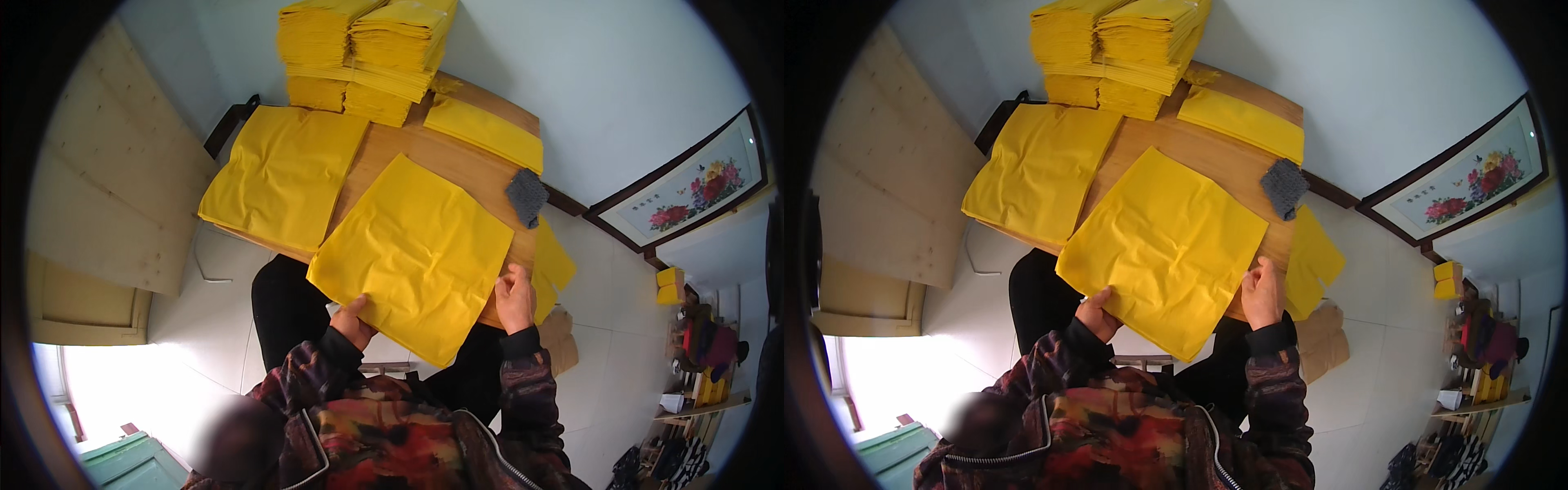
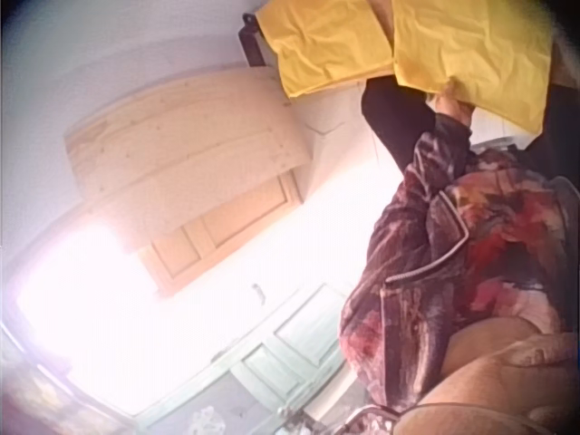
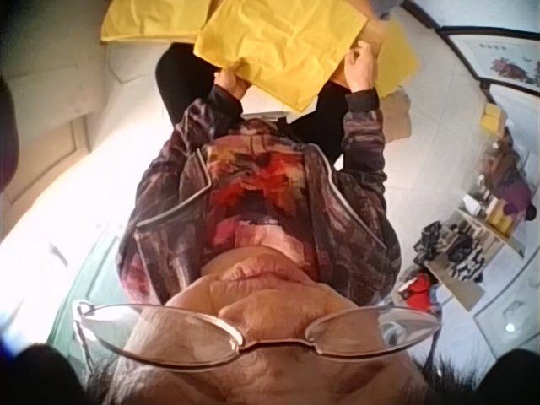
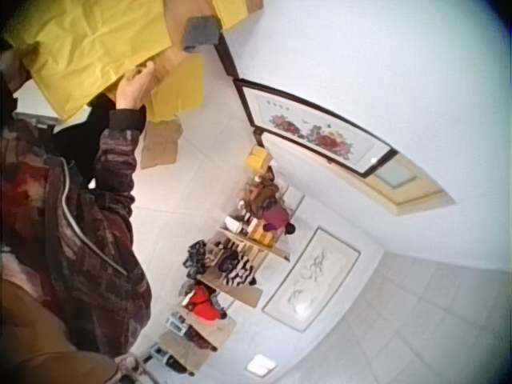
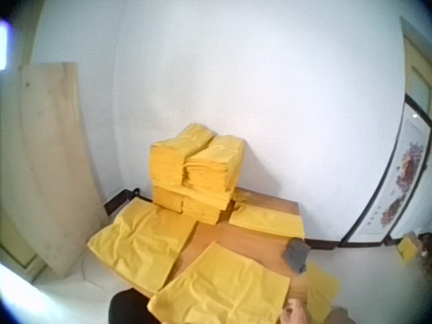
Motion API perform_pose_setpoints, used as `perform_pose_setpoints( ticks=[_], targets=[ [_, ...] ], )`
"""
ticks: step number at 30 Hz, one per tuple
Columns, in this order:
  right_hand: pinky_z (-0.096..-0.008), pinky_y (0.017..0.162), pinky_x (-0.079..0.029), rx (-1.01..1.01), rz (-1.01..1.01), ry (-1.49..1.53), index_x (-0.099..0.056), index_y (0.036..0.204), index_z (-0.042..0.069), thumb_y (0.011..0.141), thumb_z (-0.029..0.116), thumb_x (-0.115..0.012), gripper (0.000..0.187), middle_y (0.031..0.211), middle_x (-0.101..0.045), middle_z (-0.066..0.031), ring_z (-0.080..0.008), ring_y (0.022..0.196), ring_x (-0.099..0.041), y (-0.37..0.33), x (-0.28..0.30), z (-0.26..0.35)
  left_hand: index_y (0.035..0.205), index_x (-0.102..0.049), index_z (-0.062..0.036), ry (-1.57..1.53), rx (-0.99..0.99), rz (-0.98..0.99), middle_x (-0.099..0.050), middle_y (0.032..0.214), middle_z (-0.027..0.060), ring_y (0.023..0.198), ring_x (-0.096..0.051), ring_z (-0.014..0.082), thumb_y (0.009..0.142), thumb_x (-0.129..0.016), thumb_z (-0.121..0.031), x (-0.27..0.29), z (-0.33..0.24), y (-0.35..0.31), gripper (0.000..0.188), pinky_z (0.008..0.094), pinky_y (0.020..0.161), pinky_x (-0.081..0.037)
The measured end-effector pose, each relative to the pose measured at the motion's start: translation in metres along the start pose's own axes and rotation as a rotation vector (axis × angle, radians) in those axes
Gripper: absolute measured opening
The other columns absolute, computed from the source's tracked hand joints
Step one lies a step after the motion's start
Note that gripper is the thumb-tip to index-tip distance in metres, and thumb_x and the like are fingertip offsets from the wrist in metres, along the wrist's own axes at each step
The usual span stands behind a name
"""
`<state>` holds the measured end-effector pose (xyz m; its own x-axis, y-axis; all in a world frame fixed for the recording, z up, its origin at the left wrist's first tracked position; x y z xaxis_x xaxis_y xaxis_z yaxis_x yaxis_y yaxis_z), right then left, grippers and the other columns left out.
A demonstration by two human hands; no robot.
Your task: The person folds yellow poly mailers one by one on a low wooden table. They align edges, fold the mailer in half, and press the crease before stacking the folded mailer on a growing pile.
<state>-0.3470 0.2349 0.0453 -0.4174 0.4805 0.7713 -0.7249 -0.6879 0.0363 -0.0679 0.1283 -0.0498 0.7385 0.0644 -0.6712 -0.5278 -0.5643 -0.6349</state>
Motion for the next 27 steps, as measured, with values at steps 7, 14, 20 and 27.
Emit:
perform_pose_setpoints(
  ticks=[7,14,20,27],
  targets=[
    [-0.049,0.108,-0.029,0.615,0.25,-0.216,-0.051,0.128,0.008,0.083,0.023,-0.068,0.051,0.14,-0.043,-0.0121,-0.0353,0.133,-0.035,0.009,-0.071,0.048,0.137,-0.042,-0.0073,0.02,-0.003,-0.039,-0.053,0.135,0.0113,0.12,-0.055,0.0339,0.1,-0.042,-0.021,-0.002,-0.001,0.001,0.039,0.0558,0.098,-0.045],
    [-0.0516,0.11,-0.025,0.487,0.232,-0.408,-0.05,0.133,0.009,0.086,0.025,-0.065,0.051,0.146,-0.038,-0.0092,-0.0321,0.137,-0.03,0.033,-0.065,0.035,0.135,-0.043,-0.0072,0.064,0.017,-0.084,-0.055,0.132,0.0108,0.116,-0.058,0.0309,0.102,-0.041,-0.024,-0.007,-0.002,-0.004,0.037,0.0518,0.096,-0.048],
    [-0.0444,0.104,-0.037,0.674,0.383,-0.051,-0.05,0.125,-0.003,0.081,0.013,-0.068,0.05,0.127,-0.053,-0.0226,-0.0409,0.12,-0.047,-0.046,-0.023,0.081,0.137,-0.041,-0.0063,-0.003,0.054,-0.077,-0.052,0.136,0.0117,0.12,-0.055,0.0314,0.103,-0.037,-0.025,-0.021,0.003,-0.01,0.038,0.0504,0.099,-0.046],
    [-0.042,0.09,-0.045,0.745,0.219,-0.343,-0.056,0.12,0.001,0.079,0.009,-0.065,0.043,0.121,-0.054,-0.0147,-0.0337,0.111,-0.053,-0.113,-0.063,0.098,0.137,-0.038,-0.0033,-0.078,0.09,-0.025,-0.048,0.139,0.0161,0.124,-0.051,0.0324,0.105,-0.031,-0.027,-0.044,0.022,-0.013,0.041,0.0486,0.104,-0.041]
  ],
)
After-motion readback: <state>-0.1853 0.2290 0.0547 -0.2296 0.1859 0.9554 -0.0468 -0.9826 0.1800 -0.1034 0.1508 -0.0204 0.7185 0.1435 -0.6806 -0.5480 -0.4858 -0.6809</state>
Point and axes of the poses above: each hand's wrist, its own y-axis towards the middle knuckle, its own x-axis out of the back of the hand, z = x × y, the point moved 3 cm from there along y, towards the middle knuckle
